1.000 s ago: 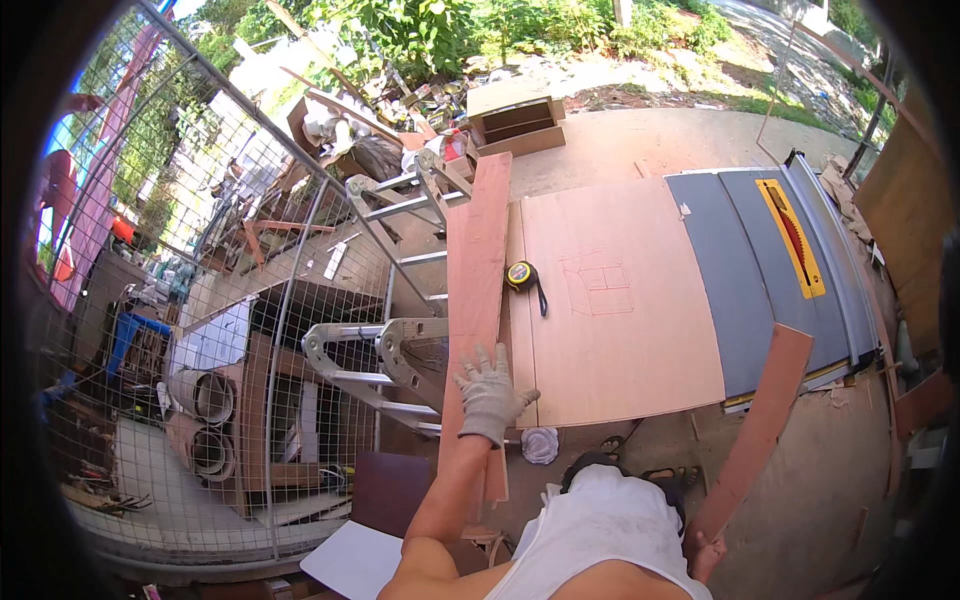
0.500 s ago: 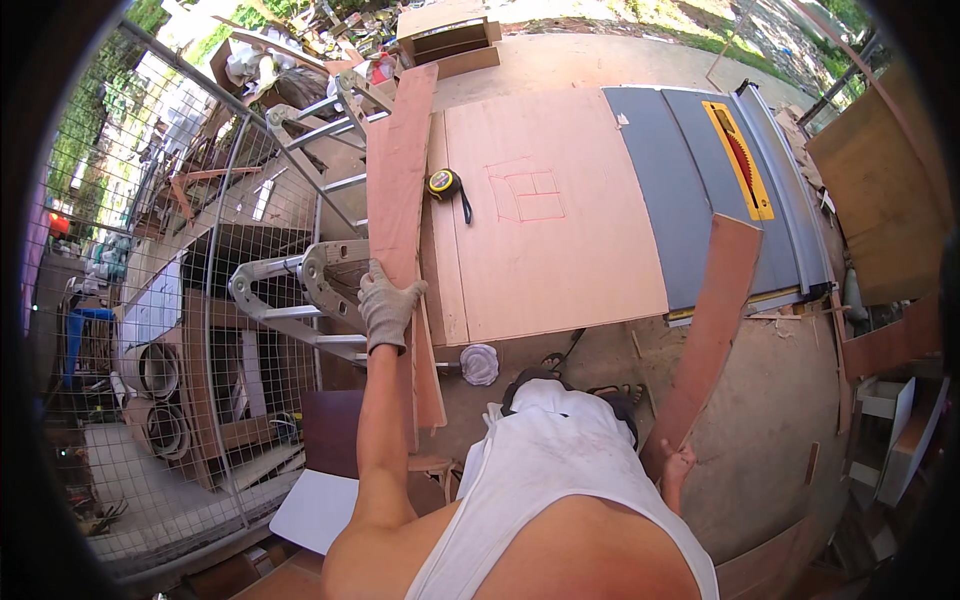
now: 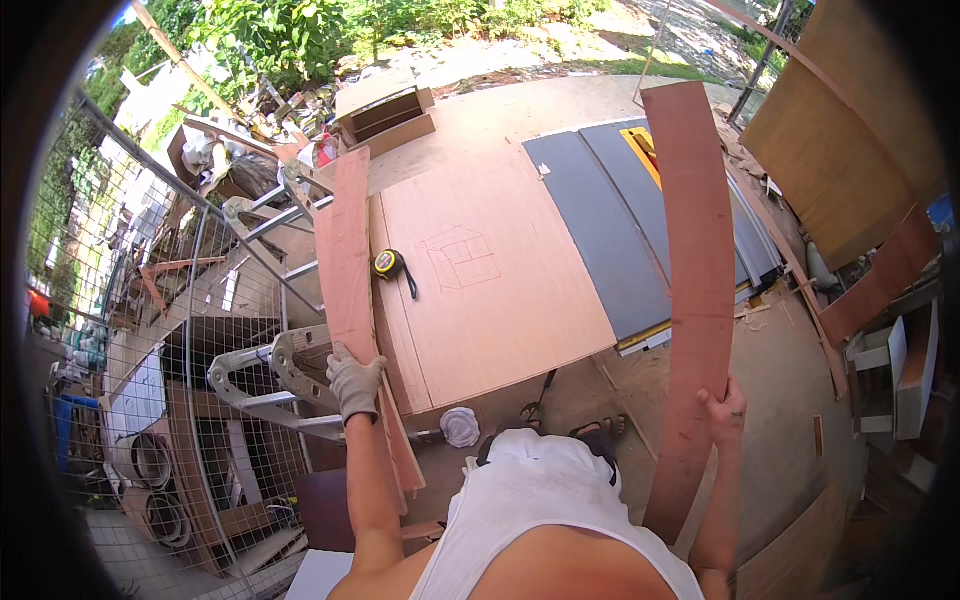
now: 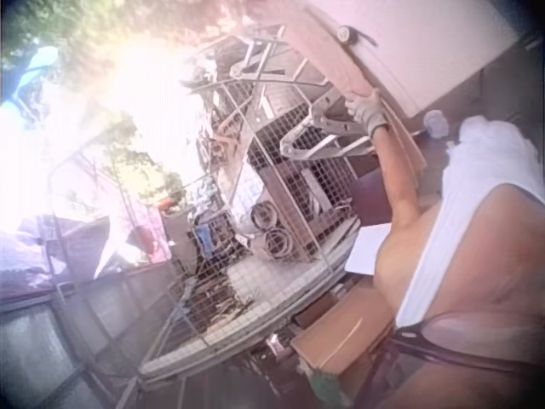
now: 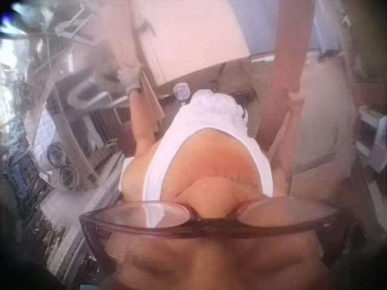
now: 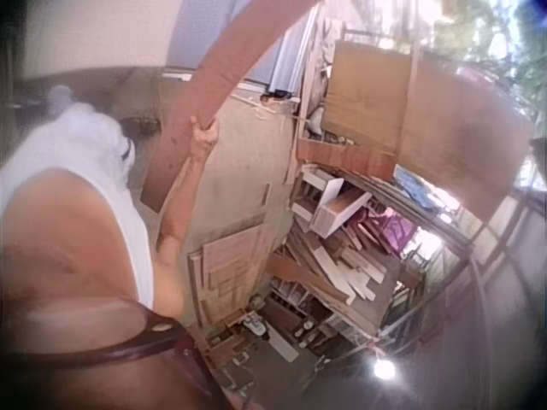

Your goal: The person uses a table saw to cut a long pink wooden plank into smaller pieces. They measure the wood with a tape measure and mark it with a pen before making additional cuts.

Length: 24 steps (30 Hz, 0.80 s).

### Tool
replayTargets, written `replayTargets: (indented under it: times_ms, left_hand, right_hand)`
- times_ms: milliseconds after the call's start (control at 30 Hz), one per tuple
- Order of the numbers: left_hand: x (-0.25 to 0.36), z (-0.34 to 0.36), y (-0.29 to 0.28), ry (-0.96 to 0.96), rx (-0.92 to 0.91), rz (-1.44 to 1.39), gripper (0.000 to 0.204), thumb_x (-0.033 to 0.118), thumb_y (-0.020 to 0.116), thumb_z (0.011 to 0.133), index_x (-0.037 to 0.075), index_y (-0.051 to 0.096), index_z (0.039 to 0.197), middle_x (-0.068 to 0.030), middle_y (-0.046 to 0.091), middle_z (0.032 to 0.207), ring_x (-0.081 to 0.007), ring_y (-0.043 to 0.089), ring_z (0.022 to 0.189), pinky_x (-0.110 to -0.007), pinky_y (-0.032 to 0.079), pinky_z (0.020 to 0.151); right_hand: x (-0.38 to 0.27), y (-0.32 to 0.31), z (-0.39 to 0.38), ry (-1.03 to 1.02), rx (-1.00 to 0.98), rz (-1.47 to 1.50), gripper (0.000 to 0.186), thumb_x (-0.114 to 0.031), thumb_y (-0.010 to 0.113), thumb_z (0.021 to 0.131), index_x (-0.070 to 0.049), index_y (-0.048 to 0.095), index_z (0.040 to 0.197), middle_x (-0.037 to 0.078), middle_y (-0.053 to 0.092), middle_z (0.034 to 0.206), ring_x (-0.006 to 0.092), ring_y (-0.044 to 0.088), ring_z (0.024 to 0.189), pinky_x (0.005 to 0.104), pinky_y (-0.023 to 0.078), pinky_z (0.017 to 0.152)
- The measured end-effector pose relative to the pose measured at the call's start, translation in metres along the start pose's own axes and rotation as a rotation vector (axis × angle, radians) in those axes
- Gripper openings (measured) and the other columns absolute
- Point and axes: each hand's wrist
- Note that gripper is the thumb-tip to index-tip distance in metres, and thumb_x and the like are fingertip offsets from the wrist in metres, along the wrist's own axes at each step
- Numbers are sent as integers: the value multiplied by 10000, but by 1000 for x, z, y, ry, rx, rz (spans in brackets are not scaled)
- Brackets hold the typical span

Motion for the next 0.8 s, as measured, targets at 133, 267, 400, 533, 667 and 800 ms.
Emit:
replayTargets:
  times_ms: [133, 267, 400, 533, 667, 800]
  left_hand:
    - [35, -33, 13, 353, 390, 194, 794, 391, 663, 795, 22, 338, 1418, -258, 274, 1468, -419, 321, 1319, -531, 273, 1070]
    - [114, -130, 33, 749, -121, -567, 793, 444, 650, 832, -10, 339, 1402, -264, 427, 1370, -375, 421, 1276, -432, 345, 1061]
    - [145, -198, 35, 626, -490, -814, 815, 498, 633, 845, -2, 327, 1412, -269, 411, 1382, -375, 418, 1277, -429, 350, 1053]
    - [128, -228, 43, 220, -377, -1208, 732, 429, 626, 882, -4, 344, 1399, -213, 519, 1275, -288, 556, 1115, -382, 464, 927]
    - [65, -263, 59, -229, -250, -1635, 515, 344, 581, 936, 37, 428, 1320, -110, 605, 1105, -174, 615, 890, -336, 548, 743]
    - [29, -324, 80, -726, -41, -2104, 426, 379, 564, 936, 119, 485, 1264, -64, 618, 1110, -206, 623, 917, -406, 559, 723]
  right_hand:
    - [-107, 27, 101, -179, -245, 267, 440, -274, 632, 917, 45, 540, 1207, 76, 627, 1118, 125, 582, 992, 259, 459, 879]
    - [-181, 87, 195, -291, -231, 313, 425, -286, 616, 925, 38, 557, 1194, 77, 635, 1090, 126, 611, 940, 245, 498, 817]
    - [-247, 177, 248, -293, -240, 491, 423, -256, 632, 911, 53, 551, 1188, 103, 626, 1118, 183, 627, 959, 307, 532, 835]
    - [-279, 235, 244, -265, -200, 614, 397, -231, 620, 913, 68, 548, 1163, 126, 634, 1077, 217, 634, 940, 344, 553, 797]
    - [-222, 303, 203, -85, -340, 690, 415, -271, 628, 908, 81, 546, 1112, 143, 628, 1045, 221, 631, 916, 352, 557, 782]
    - [-112, 352, 127, 121, -411, 656, 430, -311, 589, 936, 78, 535, 1112, 128, 585, 1097, 187, 553, 1010, 326, 441, 899]
Point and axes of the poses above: each hand's wrist, its own z-axis towards the middle knuckle, its own y-axis out of the palm, x = y × z
